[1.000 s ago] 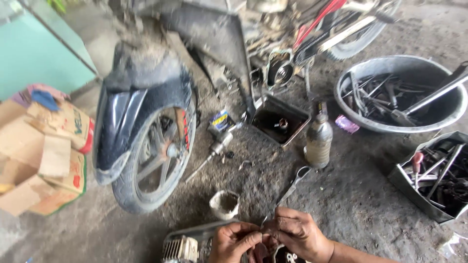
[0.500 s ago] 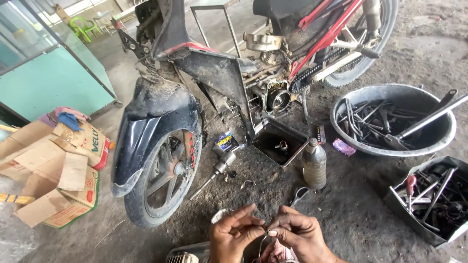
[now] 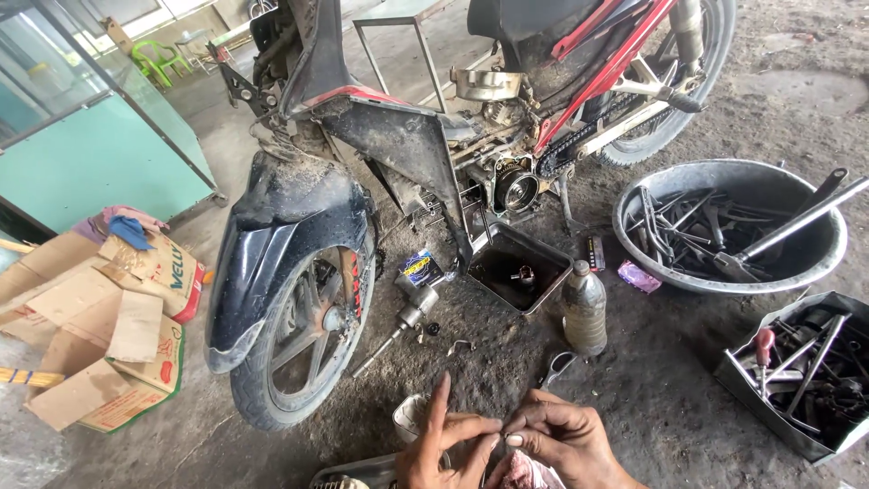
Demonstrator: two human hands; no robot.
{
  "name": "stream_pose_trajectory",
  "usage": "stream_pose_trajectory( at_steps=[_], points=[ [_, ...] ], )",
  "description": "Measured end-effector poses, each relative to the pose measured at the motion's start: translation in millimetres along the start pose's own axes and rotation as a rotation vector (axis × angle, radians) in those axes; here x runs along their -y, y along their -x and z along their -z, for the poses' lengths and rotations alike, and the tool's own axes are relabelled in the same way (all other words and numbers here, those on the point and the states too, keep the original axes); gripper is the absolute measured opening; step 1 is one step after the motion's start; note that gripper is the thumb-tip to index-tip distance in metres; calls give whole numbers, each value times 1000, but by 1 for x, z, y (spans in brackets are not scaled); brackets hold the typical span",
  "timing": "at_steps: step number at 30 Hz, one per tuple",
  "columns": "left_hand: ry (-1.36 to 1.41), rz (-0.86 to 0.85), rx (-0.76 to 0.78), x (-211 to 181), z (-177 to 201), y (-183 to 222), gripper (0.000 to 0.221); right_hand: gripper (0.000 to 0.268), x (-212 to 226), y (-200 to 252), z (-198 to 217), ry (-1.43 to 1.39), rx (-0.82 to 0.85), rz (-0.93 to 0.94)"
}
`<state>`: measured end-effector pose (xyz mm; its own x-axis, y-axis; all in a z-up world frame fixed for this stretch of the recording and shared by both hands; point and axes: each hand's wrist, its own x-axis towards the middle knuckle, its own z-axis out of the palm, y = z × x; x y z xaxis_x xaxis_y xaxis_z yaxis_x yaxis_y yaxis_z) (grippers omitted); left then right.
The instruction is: The person kneels on the ground beside a motorcycle with its engine partially disassembled and works on engine components laid out on trays. They pick up a cylinder head, handle small bolts and fittings by hand, sort parts between trays, and wipe parts with a cloth.
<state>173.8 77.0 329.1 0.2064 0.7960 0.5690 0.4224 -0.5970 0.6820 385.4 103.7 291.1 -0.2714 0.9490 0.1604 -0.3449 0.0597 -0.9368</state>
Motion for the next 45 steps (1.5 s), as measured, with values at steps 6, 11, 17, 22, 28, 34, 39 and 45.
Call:
stream_pose_trajectory(
  at_steps=[6, 11, 17, 22, 28, 34, 39, 45],
  points=[
    [-181, -91, -76, 2, -3, 8, 95, 5, 0, -3, -2, 65, 34, 83],
    [-162, -207, 56, 6, 8, -2, 94, 5, 0, -2, -3, 70, 46, 105],
    [-144, -219, 234, -9, 18, -9, 90, 8, 4, -2, -3, -72, 129, 23],
    [-360, -452, 269, -62, 33, -42, 74, 8, -7, 3, -6, -408, 80, -125],
    [-323, -586, 372, -92, 48, -65, 55, 8, -20, 3, -6, -522, 141, -8],
    [-335, -615, 524, -108, 61, -79, 49, 15, -28, 3, -8, -370, 144, 170],
    [-325, -627, 465, -98, 66, -73, 51, 10, -17, 3, -23, -544, 126, -63],
    [-275, -660, 274, -24, 48, -37, 54, 7, -28, 4, -22, -665, 73, -209]
  ],
)
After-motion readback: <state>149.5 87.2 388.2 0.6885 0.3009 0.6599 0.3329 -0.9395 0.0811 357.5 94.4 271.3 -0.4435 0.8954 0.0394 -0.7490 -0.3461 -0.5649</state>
